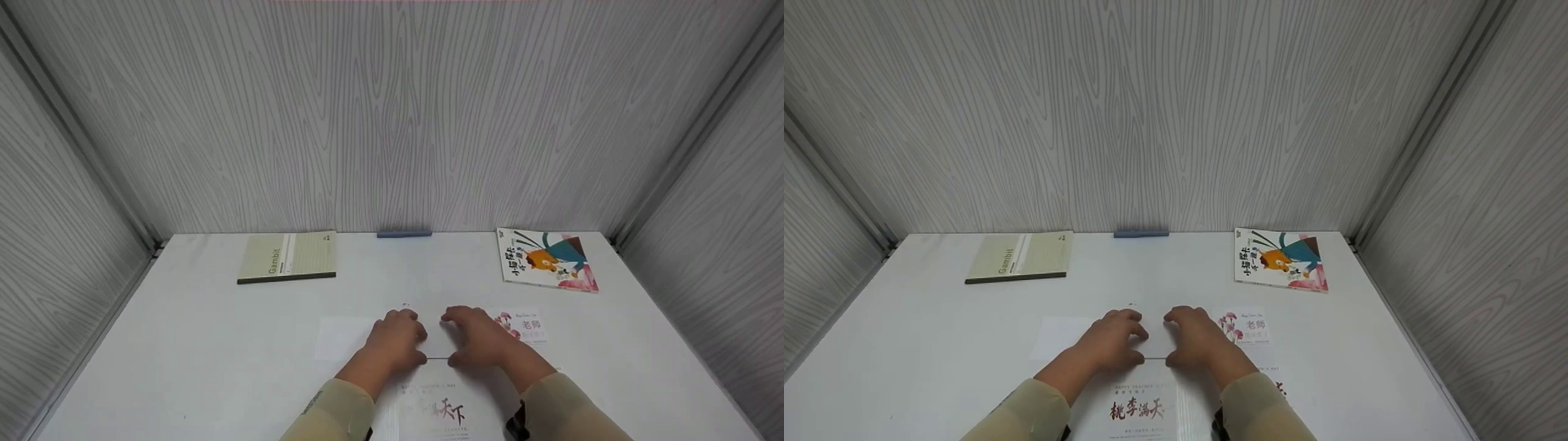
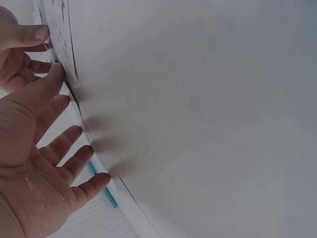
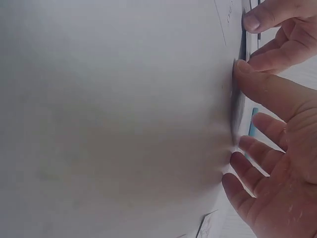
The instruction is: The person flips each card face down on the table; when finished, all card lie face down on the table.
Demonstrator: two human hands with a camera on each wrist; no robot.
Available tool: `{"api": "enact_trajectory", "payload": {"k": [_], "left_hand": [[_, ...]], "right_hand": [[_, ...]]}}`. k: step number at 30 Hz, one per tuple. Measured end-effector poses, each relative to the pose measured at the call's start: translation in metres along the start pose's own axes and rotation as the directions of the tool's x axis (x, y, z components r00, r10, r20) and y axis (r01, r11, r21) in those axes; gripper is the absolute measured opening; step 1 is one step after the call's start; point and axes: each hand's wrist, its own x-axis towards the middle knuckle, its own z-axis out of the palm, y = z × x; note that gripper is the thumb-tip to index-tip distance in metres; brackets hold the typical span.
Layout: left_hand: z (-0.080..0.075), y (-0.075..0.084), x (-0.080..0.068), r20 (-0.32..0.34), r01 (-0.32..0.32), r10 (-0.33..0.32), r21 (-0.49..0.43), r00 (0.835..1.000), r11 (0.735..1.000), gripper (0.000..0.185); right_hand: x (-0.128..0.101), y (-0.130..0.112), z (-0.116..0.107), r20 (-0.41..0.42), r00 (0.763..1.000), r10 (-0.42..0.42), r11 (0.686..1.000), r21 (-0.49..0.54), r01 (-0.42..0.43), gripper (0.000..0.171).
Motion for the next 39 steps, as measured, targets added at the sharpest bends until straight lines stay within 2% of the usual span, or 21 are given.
{"api": "enact_trajectory", "payload": {"k": [4, 8, 11, 14, 21, 25, 31, 36, 39], "left_hand": [[-0.003, 0.0, 0.002, 0.0, -0.004, 0.004, -0.05, 1.0, 0.999, 0.036], [-0.013, 0.006, 0.008, -0.07, -0.035, 0.027, -0.118, 0.997, 0.992, 0.034], [-0.016, 0.021, 0.018, -0.109, -0.084, 0.07, -0.131, 0.992, 0.988, 0.037], [-0.011, 0.042, 0.031, -0.099, -0.104, 0.092, -0.129, 0.991, 0.986, 0.044], [0.013, 0.078, 0.055, -0.021, -0.049, 0.048, -0.073, 0.999, 0.996, 0.063], [0.026, 0.094, 0.069, -0.022, -0.03, 0.029, -0.055, 0.999, 0.998, 0.067], [0.042, 0.104, 0.08, -0.054, 0.057, -0.06, -0.056, 0.997, 0.997, 0.073], [0.051, 0.11, 0.084, -0.063, 0.068, -0.072, -0.074, 0.995, 0.995, 0.078], [0.051, 0.115, 0.086, -0.052, 0.084, -0.086, -0.047, 0.995, 0.995, 0.078]], "right_hand": [[-0.005, 0.005, -0.011, -0.018, 0.998, 0.052, 0.997, 0.056, -0.051, 0.073], [-0.01, 0.021, -0.041, -0.073, 0.989, 0.128, 0.984, 0.135, -0.118, 0.064], [-0.018, 0.043, -0.066, -0.075, 0.973, 0.216, 0.967, 0.156, -0.203, 0.062], [-0.026, 0.067, -0.081, -0.061, 0.955, 0.291, 0.949, 0.147, -0.28, 0.066], [-0.033, 0.105, -0.082, -0.056, 0.933, 0.355, 0.924, 0.171, -0.341, 0.073], [-0.04, 0.118, -0.084, -0.053, 0.918, 0.393, 0.91, 0.164, -0.381, 0.085], [-0.041, 0.127, -0.08, 0.013, 0.904, 0.428, 0.894, 0.141, -0.425, 0.095], [-0.038, 0.129, -0.081, 0.022, 0.888, 0.459, 0.879, 0.132, -0.458, 0.094], [-0.037, 0.129, -0.084, 0.026, 0.877, 0.479, 0.869, 0.124, -0.478, 0.093]]}}
